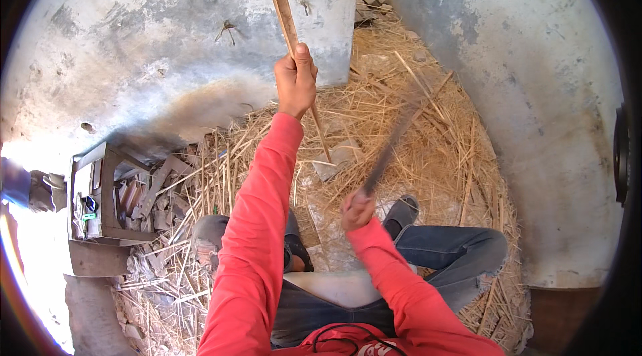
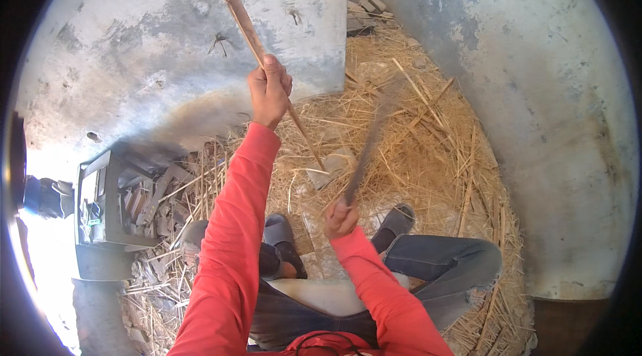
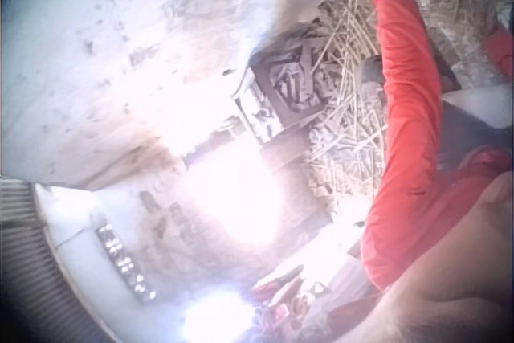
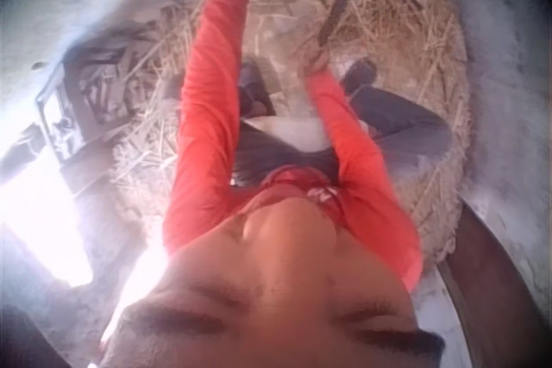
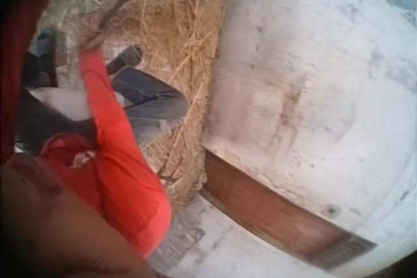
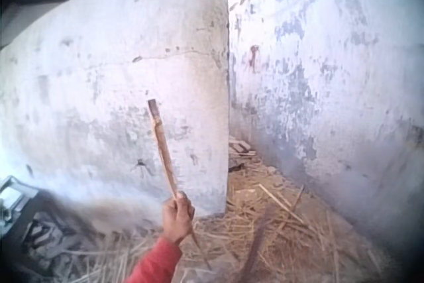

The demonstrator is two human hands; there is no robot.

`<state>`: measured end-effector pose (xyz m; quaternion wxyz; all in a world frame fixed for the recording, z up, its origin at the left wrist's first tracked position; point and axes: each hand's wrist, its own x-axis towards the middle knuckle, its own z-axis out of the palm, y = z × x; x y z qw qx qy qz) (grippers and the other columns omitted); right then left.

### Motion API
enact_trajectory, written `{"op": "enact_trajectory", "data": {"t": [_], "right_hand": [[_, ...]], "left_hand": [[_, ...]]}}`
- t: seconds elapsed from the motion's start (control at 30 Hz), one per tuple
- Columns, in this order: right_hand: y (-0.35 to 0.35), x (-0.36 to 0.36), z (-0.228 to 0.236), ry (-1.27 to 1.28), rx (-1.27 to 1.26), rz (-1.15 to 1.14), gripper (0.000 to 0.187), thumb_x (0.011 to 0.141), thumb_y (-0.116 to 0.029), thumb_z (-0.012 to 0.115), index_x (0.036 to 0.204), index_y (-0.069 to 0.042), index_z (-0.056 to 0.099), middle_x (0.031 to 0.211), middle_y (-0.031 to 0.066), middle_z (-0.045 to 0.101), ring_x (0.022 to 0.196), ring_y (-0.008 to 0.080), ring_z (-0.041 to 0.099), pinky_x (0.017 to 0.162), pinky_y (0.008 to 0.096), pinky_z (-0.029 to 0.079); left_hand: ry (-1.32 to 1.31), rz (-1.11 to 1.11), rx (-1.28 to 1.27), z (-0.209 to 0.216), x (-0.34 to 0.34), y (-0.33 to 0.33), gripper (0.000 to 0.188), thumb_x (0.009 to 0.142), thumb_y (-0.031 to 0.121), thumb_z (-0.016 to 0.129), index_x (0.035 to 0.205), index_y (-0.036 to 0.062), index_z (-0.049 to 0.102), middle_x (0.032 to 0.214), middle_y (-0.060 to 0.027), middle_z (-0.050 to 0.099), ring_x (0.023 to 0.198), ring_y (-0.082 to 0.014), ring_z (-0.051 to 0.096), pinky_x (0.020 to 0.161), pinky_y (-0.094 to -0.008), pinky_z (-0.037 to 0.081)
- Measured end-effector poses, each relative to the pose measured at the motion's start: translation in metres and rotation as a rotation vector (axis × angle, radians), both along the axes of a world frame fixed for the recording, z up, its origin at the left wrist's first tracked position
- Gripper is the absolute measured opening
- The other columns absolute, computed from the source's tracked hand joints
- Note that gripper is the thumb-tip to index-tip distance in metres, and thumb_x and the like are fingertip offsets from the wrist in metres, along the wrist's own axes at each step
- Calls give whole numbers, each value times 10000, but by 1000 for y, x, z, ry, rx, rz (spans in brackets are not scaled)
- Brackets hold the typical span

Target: The person scrapes a thin wooden stick with a small green knife, then uses a large machete to trim and shape a longer wooden rod.

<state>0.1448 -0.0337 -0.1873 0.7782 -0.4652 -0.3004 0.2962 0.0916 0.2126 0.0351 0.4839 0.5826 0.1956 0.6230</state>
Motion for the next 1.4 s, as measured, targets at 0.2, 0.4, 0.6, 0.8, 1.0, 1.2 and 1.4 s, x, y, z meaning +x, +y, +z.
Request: {"op": "enact_trajectory", "data": {"t": [0.2,0.4,0.6,0.8,1.0,1.2,1.4], "right_hand": [[-54,17,-101,-64,-1124,281,556,984,-585,513,740,-86,530,583,54,516,406,174,503,390,359,415],[2,35,68,75,-644,250,548,1009,-535,491,723,-67,499,521,28,473,387,156,506,377,343,405],[-25,9,64,17,-7,59,505,1033,-486,470,757,-65,496,574,44,476,479,145,525,404,329,389],[-59,22,-21,302,-983,225,524,1010,-558,477,730,-117,447,537,6,422,382,137,401,354,291,351],[4,55,197,133,-209,100,546,1018,-565,446,769,-80,423,562,12,422,403,129,433,379,301,373],[-38,3,100,199,-284,155,555,998,-590,472,771,-84,437,565,1,418,429,115,426,404,283,377],[-36,52,167,321,-562,182,506,1011,-587,462,843,-110,460,584,-11,405,405,101,401,355,281,347]], "left_hand": [[-58,-29,-28,3,-13,1,519,1063,447,458,666,130,351,560,57,323,464,-52,294,425,-259,231],[-91,-237,-87,-5,-44,3,630,997,655,386,631,154,278,549,53,220,451,-83,199,432,-275,192],[-16,-339,-138,3,-40,-3,688,925,778,373,620,170,265,533,60,196,449,-83,173,442,-272,180],[-78,-365,-59,2,-22,-2,621,1025,610,387,631,143,278,525,42,244,420,-75,201,408,-264,180],[-35,-194,-22,2,-4,-5,598,1047,552,380,635,125,307,538,42,284,412,-66,257,392,-261,201],[-38,-188,-63,6,10,-3,589,1042,548,402,637,129,310,538,51,275,420,-61,261,393,-257,206],[-53,-184,-103,4,-4,2,592,1038,553,405,633,135,302,542,63,261,426,-54,248,397,-255,200]]}}
